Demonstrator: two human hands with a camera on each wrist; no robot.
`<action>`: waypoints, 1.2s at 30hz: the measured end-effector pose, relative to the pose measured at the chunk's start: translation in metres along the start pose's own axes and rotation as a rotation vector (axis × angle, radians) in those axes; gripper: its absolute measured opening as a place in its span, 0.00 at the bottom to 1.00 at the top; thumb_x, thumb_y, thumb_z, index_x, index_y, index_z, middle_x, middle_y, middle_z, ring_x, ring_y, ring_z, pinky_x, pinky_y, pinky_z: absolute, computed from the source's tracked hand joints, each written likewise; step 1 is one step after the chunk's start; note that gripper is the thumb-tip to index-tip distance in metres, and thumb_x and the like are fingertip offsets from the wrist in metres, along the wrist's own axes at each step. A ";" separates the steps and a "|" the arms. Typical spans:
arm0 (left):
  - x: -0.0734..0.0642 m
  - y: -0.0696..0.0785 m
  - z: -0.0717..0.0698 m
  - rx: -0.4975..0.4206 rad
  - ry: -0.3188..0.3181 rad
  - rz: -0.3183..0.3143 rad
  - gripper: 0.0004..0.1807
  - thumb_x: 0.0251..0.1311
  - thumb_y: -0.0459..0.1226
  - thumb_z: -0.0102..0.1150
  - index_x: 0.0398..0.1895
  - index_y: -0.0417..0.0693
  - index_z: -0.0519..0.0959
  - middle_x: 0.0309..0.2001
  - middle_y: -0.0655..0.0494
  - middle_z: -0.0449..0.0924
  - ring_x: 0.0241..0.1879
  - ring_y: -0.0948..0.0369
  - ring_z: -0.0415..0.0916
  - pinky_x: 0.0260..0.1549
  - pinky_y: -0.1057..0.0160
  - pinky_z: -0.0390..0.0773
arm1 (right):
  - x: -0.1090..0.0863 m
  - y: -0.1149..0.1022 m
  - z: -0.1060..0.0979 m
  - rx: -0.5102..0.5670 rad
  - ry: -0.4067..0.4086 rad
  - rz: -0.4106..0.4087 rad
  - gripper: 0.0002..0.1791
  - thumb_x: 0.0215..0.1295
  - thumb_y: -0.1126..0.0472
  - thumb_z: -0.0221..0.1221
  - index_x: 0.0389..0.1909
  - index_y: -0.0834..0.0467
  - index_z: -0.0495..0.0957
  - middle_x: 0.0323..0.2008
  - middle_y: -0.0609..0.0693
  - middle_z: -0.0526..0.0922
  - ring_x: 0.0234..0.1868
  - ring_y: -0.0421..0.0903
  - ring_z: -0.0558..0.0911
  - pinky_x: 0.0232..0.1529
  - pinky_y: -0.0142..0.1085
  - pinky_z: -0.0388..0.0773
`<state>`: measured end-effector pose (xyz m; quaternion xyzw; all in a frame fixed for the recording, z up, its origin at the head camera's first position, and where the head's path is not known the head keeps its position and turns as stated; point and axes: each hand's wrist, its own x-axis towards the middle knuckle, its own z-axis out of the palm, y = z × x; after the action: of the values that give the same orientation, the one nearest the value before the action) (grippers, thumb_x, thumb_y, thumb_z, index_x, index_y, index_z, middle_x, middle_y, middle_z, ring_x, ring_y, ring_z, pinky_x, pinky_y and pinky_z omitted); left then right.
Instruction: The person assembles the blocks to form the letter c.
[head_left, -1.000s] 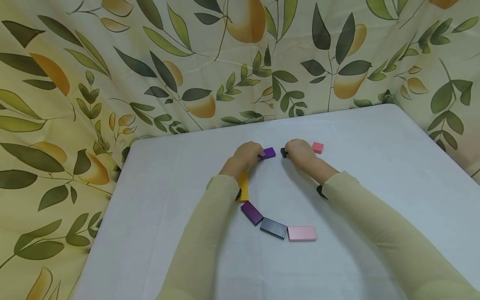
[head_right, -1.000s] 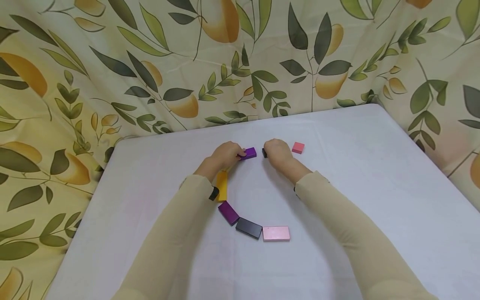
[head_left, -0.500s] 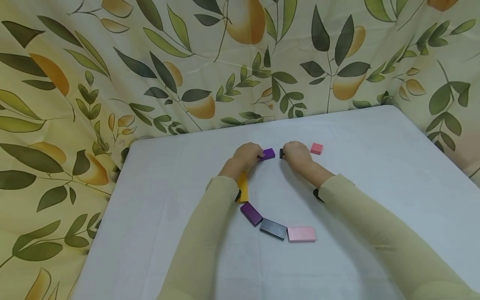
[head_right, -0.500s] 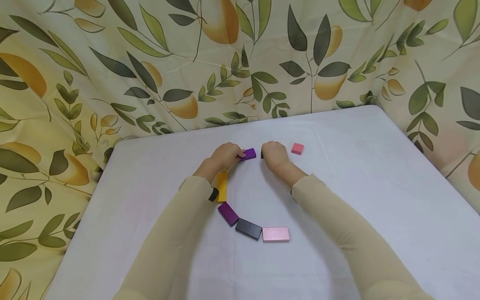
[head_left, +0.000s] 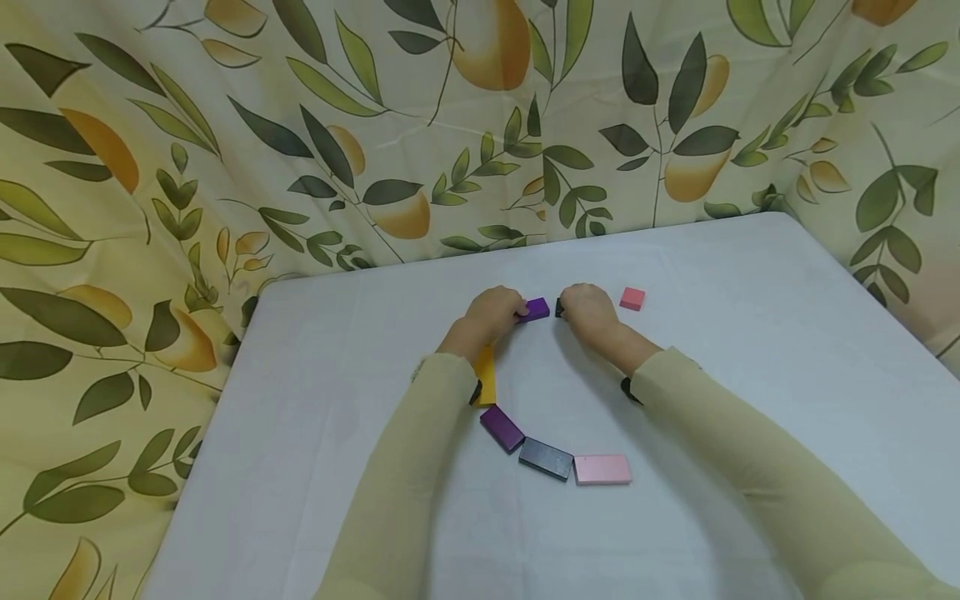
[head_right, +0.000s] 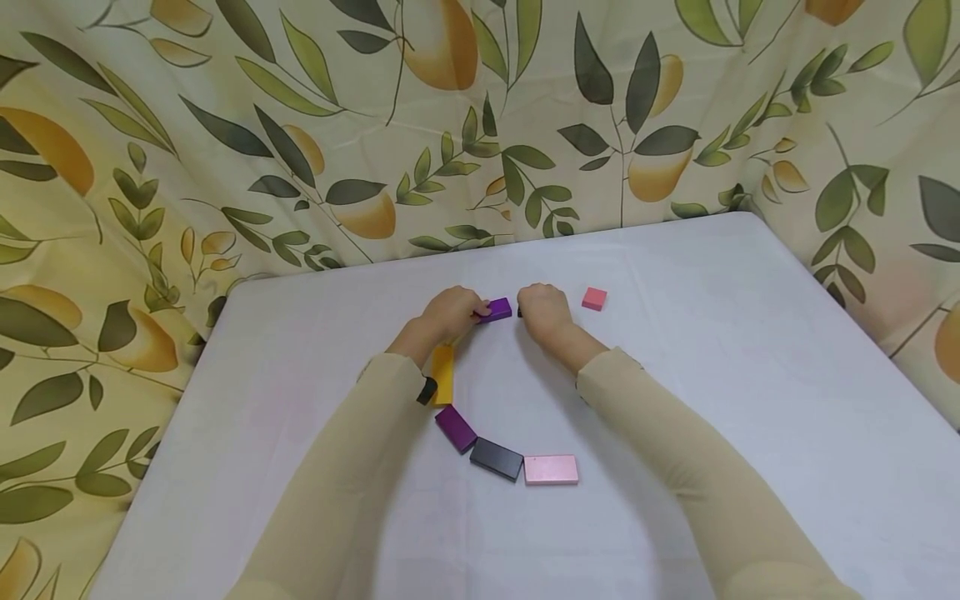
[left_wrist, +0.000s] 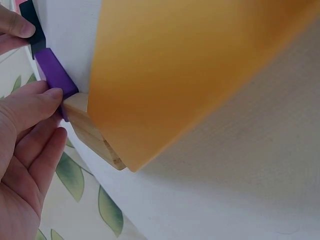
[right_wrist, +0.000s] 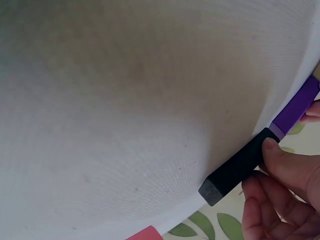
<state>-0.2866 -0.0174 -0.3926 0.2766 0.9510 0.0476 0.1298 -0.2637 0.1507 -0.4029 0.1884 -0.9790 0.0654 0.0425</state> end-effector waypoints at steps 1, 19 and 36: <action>0.000 0.000 0.000 -0.001 -0.002 -0.001 0.14 0.65 0.34 0.51 0.51 0.52 0.80 0.44 0.57 0.80 0.35 0.62 0.70 0.43 0.67 0.71 | 0.001 0.000 0.001 0.000 0.000 -0.004 0.06 0.54 0.69 0.63 0.22 0.67 0.77 0.24 0.60 0.79 0.31 0.57 0.79 0.35 0.47 0.76; 0.002 -0.001 0.001 -0.006 0.004 -0.008 0.14 0.65 0.35 0.51 0.51 0.52 0.80 0.41 0.59 0.79 0.34 0.62 0.68 0.39 0.68 0.69 | 0.007 0.002 0.001 0.042 0.016 -0.024 0.07 0.53 0.69 0.64 0.21 0.67 0.78 0.23 0.58 0.79 0.29 0.55 0.78 0.34 0.46 0.75; 0.002 -0.003 0.002 -0.020 0.005 -0.005 0.15 0.65 0.34 0.51 0.52 0.51 0.79 0.47 0.57 0.79 0.36 0.62 0.70 0.44 0.67 0.70 | 0.007 0.001 0.002 0.043 0.006 -0.054 0.06 0.53 0.69 0.64 0.21 0.66 0.78 0.23 0.56 0.78 0.29 0.54 0.78 0.34 0.45 0.74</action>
<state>-0.2888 -0.0188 -0.3954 0.2729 0.9514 0.0577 0.1303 -0.2703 0.1485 -0.4039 0.2153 -0.9718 0.0856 0.0430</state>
